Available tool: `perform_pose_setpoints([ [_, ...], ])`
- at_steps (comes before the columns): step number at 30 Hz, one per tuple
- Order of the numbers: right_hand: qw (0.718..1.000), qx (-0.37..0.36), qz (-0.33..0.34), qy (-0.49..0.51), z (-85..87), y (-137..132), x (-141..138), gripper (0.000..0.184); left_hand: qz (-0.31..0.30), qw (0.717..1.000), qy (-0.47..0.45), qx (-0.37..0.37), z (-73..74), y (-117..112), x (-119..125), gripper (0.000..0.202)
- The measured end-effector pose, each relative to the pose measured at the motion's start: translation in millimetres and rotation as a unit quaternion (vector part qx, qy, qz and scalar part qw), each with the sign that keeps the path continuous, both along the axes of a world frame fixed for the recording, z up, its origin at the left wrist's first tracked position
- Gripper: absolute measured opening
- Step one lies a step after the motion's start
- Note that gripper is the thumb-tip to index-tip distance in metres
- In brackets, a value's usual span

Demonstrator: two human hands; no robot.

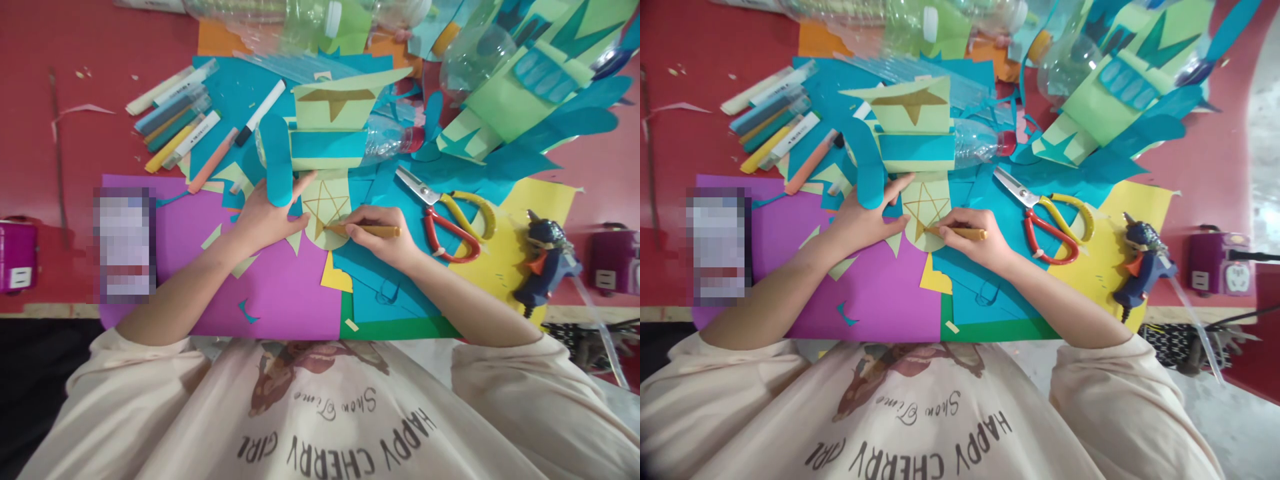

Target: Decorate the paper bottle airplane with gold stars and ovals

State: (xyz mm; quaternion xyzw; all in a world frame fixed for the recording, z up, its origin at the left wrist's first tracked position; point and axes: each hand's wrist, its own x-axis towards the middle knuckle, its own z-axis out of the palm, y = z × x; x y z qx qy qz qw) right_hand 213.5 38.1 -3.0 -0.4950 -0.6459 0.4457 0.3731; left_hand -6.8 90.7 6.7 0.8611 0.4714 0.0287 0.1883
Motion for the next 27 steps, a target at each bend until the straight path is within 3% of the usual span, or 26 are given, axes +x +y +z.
perform_pose_setpoints([
  [13,1.000,0.021,-0.001,0.004,-0.1,-1.0,0.9,0.032,0.000,1.000,0.004,0.004,-0.8,0.3,-0.6,0.063],
  [19,0.999,0.005,0.046,-0.001,0.8,-0.5,1.4,0.033,-0.003,1.000,-0.011,0.008,-3.5,1.0,-1.9,0.063],
  [27,0.992,-0.030,-0.037,0.113,-2.4,5.2,3.7,0.043,-0.003,1.000,-0.008,0.006,-2.8,0.3,-1.7,0.062],
])
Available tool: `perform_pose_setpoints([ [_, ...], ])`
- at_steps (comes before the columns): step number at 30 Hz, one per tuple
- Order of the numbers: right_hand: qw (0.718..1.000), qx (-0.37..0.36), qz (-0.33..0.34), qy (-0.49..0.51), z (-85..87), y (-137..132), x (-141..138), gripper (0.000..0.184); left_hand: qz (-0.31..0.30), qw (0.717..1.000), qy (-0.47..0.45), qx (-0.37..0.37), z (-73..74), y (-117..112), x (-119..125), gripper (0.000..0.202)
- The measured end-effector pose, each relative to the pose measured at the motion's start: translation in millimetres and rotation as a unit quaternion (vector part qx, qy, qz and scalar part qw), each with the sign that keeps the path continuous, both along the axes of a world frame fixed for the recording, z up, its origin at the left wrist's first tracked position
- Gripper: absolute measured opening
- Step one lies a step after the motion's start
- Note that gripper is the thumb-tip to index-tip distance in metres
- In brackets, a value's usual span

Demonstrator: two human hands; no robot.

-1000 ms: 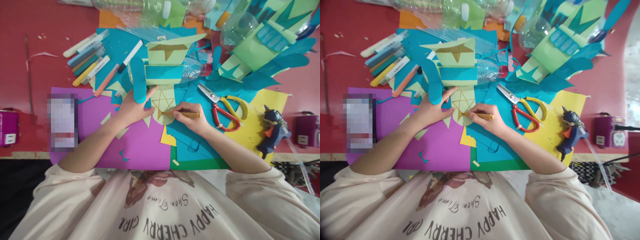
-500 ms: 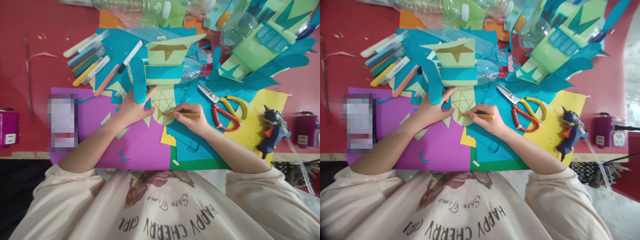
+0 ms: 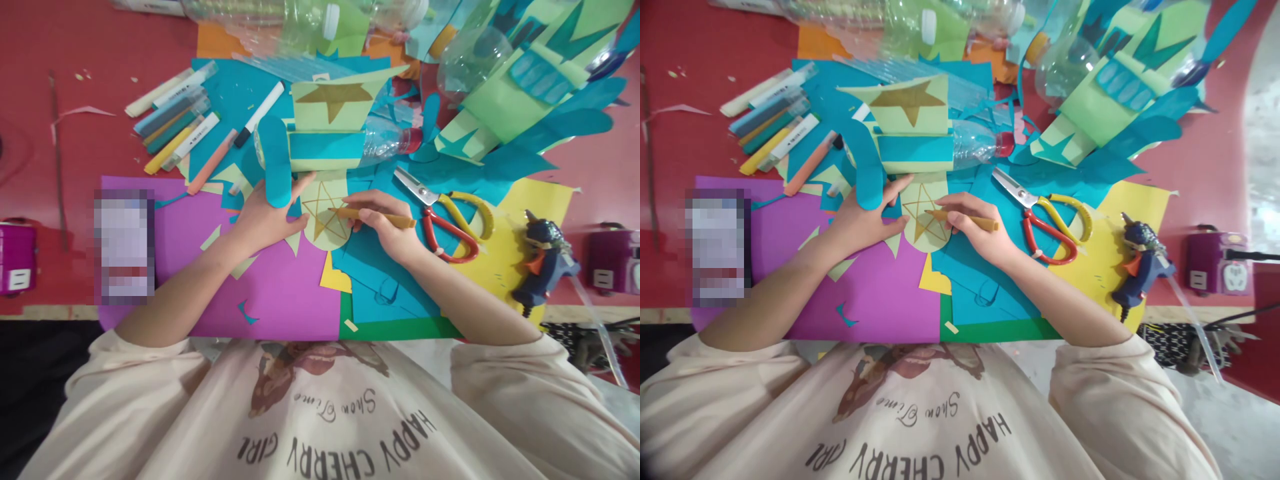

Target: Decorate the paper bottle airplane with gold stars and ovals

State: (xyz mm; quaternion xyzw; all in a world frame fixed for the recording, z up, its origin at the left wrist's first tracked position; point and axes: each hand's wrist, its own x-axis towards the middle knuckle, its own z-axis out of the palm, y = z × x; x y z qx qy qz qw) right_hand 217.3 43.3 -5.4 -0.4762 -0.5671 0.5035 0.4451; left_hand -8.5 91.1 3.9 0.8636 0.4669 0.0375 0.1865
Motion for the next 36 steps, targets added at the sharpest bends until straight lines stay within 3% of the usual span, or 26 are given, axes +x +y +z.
perform_pose_setpoints([
  [11,0.992,0.022,0.055,-0.113,-2.4,6.9,-2.1,0.033,-0.004,1.000,0.004,-0.005,3.0,0.6,0.8,0.062],
  [26,0.989,0.044,0.088,-0.108,-3.1,8.0,-1.0,0.023,-0.009,1.000,0.007,-0.005,3.0,0.8,1.3,0.061],
  [36,0.993,0.036,0.049,-0.100,-1.1,8.0,-1.6,0.021,-0.010,1.000,0.020,0.003,3.7,0.1,1.6,0.062],
])
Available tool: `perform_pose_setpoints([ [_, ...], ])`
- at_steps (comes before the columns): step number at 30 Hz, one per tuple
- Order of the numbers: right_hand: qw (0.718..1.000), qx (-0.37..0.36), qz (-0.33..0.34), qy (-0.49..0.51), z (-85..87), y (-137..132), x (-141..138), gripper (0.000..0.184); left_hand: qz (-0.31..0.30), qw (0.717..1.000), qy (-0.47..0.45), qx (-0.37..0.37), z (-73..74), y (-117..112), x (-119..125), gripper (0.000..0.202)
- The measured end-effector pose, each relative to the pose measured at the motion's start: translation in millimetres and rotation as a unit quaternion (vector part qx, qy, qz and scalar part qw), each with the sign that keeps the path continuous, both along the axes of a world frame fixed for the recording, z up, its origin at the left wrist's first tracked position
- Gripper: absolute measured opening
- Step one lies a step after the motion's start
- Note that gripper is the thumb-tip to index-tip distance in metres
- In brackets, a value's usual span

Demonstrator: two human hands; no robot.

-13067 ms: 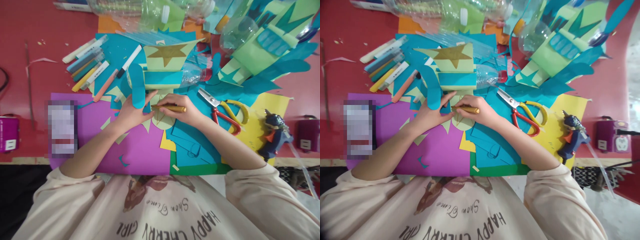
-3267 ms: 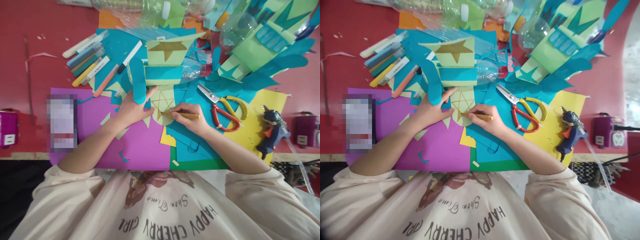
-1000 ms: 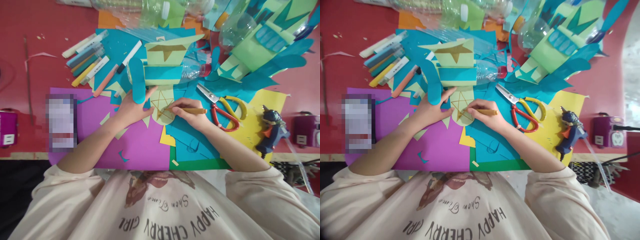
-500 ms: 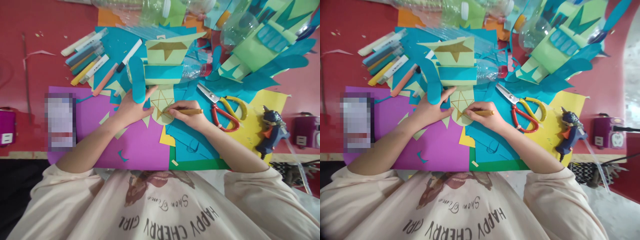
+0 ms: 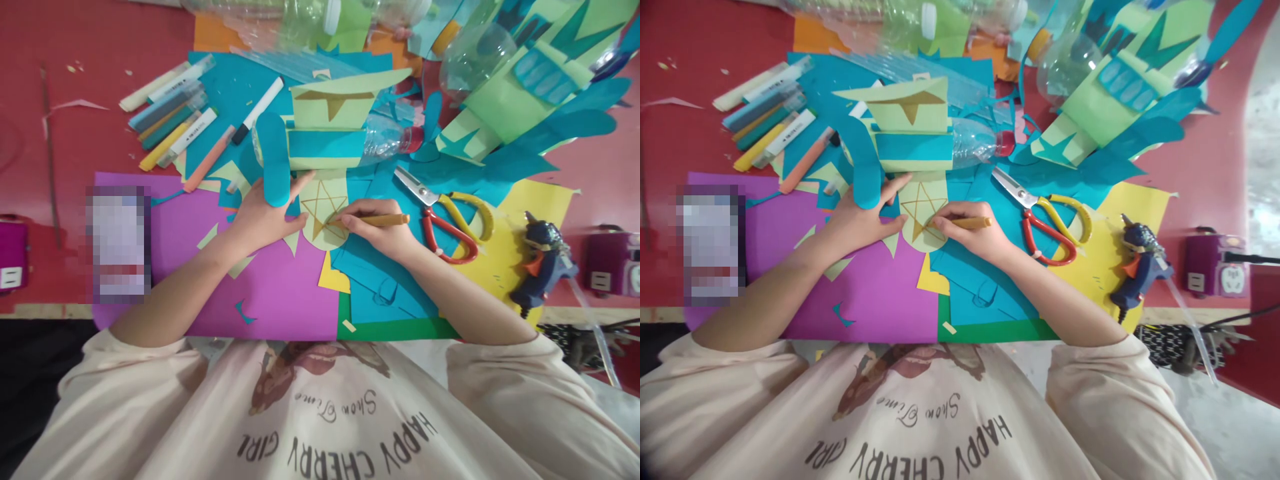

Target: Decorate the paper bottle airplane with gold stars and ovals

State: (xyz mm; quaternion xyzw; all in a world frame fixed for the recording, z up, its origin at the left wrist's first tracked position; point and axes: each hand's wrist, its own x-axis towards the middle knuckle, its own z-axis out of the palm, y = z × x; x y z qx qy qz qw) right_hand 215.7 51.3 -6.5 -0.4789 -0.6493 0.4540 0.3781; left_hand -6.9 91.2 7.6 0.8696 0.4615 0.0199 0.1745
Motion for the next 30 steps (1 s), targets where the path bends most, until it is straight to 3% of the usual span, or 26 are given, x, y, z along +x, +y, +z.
perform_pose_setpoints([
  [14,0.999,-0.010,0.023,-0.023,2.5,0.7,0.0,0.022,0.005,1.000,-0.004,0.001,-0.6,-0.4,0.1,0.061],
  [21,1.000,-0.010,-0.014,0.012,1.9,0.5,0.2,0.022,0.007,1.000,0.003,-0.007,0.6,0.1,1.1,0.061],
  [30,1.000,0.000,-0.002,-0.018,0.6,-0.3,-0.2,0.021,0.001,1.000,-0.004,0.003,-1.0,0.1,-0.6,0.061],
])
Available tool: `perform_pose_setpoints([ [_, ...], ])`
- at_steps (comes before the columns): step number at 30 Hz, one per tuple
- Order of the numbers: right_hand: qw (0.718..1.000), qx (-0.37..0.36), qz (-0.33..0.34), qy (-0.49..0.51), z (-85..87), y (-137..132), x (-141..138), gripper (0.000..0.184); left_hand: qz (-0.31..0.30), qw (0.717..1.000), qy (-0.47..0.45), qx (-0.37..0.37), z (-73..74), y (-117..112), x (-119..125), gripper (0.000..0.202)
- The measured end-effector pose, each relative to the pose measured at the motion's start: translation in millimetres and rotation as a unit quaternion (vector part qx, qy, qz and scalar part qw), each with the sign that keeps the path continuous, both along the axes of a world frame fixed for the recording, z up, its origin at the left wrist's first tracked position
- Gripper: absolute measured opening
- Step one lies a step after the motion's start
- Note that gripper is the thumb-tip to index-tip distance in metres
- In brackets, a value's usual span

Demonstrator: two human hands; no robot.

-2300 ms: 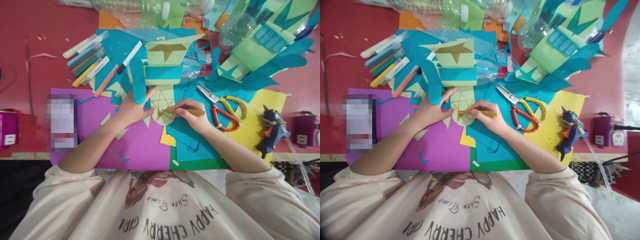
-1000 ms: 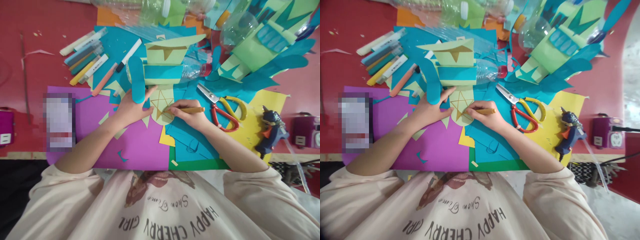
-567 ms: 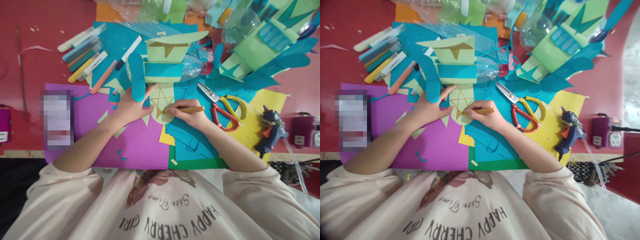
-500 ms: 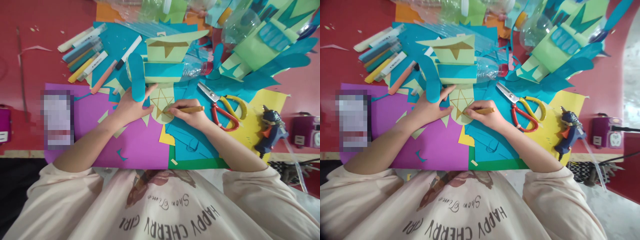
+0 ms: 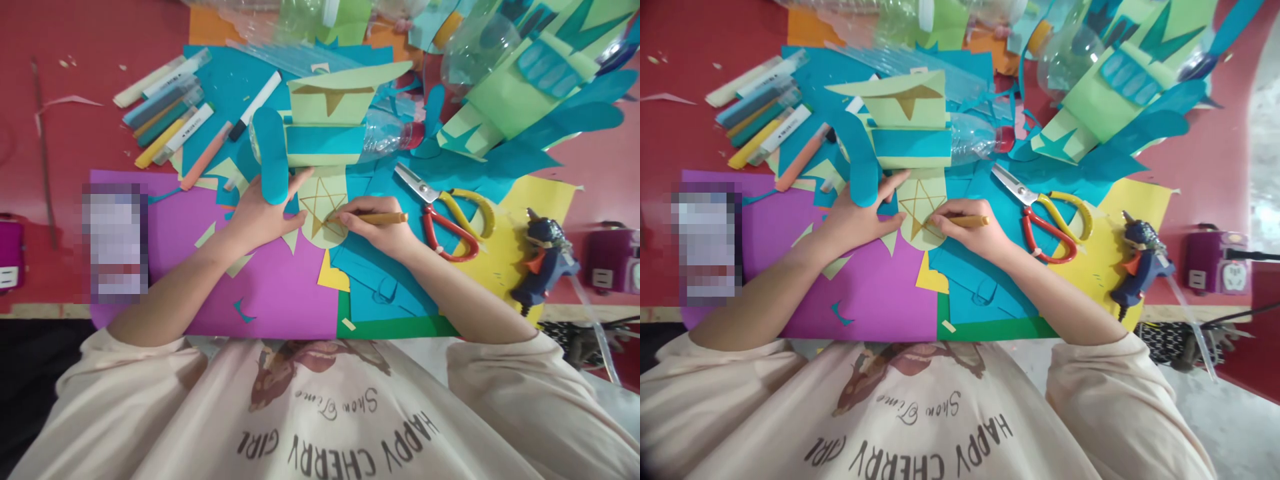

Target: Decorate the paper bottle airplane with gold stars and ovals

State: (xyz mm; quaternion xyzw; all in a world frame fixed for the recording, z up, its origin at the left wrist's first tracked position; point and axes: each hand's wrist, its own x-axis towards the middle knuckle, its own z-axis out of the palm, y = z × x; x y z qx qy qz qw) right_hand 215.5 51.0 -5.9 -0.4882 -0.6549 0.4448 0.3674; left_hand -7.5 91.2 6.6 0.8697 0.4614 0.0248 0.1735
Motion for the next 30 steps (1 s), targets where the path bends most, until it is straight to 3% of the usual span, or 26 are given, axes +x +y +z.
perform_pose_setpoints([
  [8,0.999,-0.054,0.002,0.010,6.7,0.9,0.2,0.022,0.009,1.000,-0.002,-0.008,0.5,-0.3,1.4,0.062],
  [14,0.993,-0.079,-0.027,0.083,5.1,2.0,1.5,0.029,0.009,1.000,-0.001,-0.019,1.4,0.4,1.5,0.061],
  [18,0.993,-0.079,-0.009,0.082,5.5,3.2,0.4,0.037,0.007,1.000,0.000,-0.014,1.4,0.1,0.7,0.062],
  [30,0.998,-0.024,-0.041,0.039,4.7,9.3,-16.0,0.024,0.009,1.000,0.004,-0.009,3.0,-0.6,1.5,0.058],
])
